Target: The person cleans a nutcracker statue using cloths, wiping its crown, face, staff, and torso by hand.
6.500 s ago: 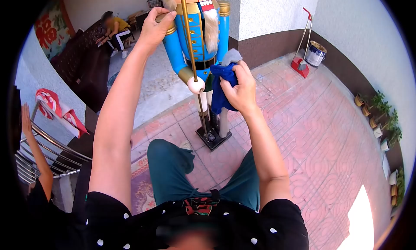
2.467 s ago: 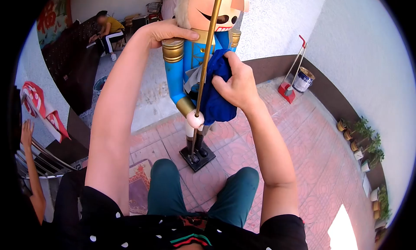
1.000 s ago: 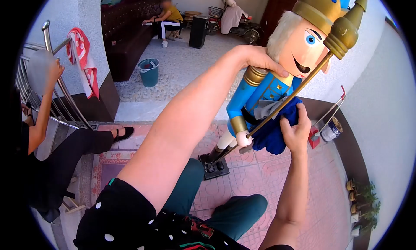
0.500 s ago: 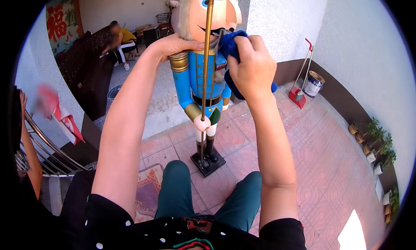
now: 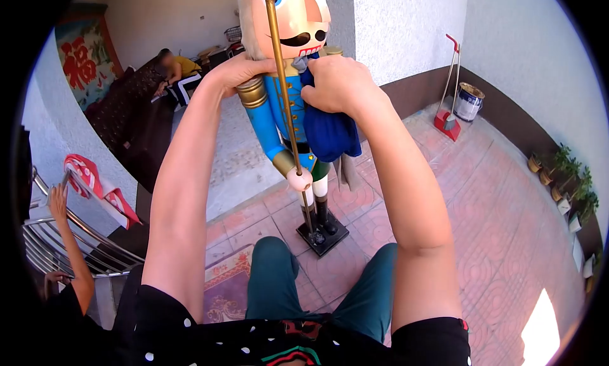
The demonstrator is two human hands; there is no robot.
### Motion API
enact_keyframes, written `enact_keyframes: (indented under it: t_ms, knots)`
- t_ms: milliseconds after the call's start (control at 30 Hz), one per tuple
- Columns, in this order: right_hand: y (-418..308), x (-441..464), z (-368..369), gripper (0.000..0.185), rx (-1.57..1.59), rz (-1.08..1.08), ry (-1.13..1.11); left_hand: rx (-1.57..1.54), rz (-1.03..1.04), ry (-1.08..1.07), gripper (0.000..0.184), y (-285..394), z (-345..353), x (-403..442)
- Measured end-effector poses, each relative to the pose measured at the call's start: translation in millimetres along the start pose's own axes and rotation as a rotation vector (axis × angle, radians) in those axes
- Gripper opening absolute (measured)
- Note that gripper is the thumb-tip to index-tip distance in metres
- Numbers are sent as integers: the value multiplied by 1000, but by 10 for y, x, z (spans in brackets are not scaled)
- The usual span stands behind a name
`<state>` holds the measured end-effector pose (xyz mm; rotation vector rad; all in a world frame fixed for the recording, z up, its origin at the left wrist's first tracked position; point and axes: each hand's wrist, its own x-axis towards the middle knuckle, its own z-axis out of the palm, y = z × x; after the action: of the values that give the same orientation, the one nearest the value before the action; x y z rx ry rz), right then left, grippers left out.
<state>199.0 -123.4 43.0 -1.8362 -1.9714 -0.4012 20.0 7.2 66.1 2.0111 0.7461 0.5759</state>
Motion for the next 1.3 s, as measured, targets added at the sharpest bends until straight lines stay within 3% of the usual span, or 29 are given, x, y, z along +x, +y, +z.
enact_keyframes:
  t_ms: [133, 200, 300, 433, 533, 800, 933, 1000, 1067, 1133, 1300]
  knots:
    - [58, -424, 238, 30, 19, 9, 130, -20, 4, -28, 65, -39, -13, 36]
    - [153, -534, 376, 31, 59, 1, 183, -62, 45, 34, 50, -44, 16, 13]
    - [205, -570, 370, 42, 220, 2, 481, -62, 5, 28, 53, 20, 37, -24]
    - [22, -239, 139, 37, 78, 3, 263, -33, 42, 37, 55, -26, 26, 48]
    - [126, -55, 103, 34, 165, -55, 100, -17, 23, 50, 57, -26, 10, 47]
    - [316, -661, 365, 36, 256, -155, 103, -7, -37, 69, 71, -117, -149, -51]
    - [342, -641, 416, 35, 658, 61, 475, -40, -33, 65, 70, -79, -75, -42]
    - [300, -521, 370, 33, 671, 63, 563, -52, -31, 45, 68, -22, -12, -36]
    - [196, -388, 342, 32, 390, -55, 671, -27, -7, 28, 67, 11, 27, -17]
    - [34, -292, 375, 25, 157, -15, 461, -37, -6, 11, 66, 19, 27, 31]
    - [42, -387, 421, 25, 252, -3, 359, -54, -16, 42, 65, -10, 13, 23]
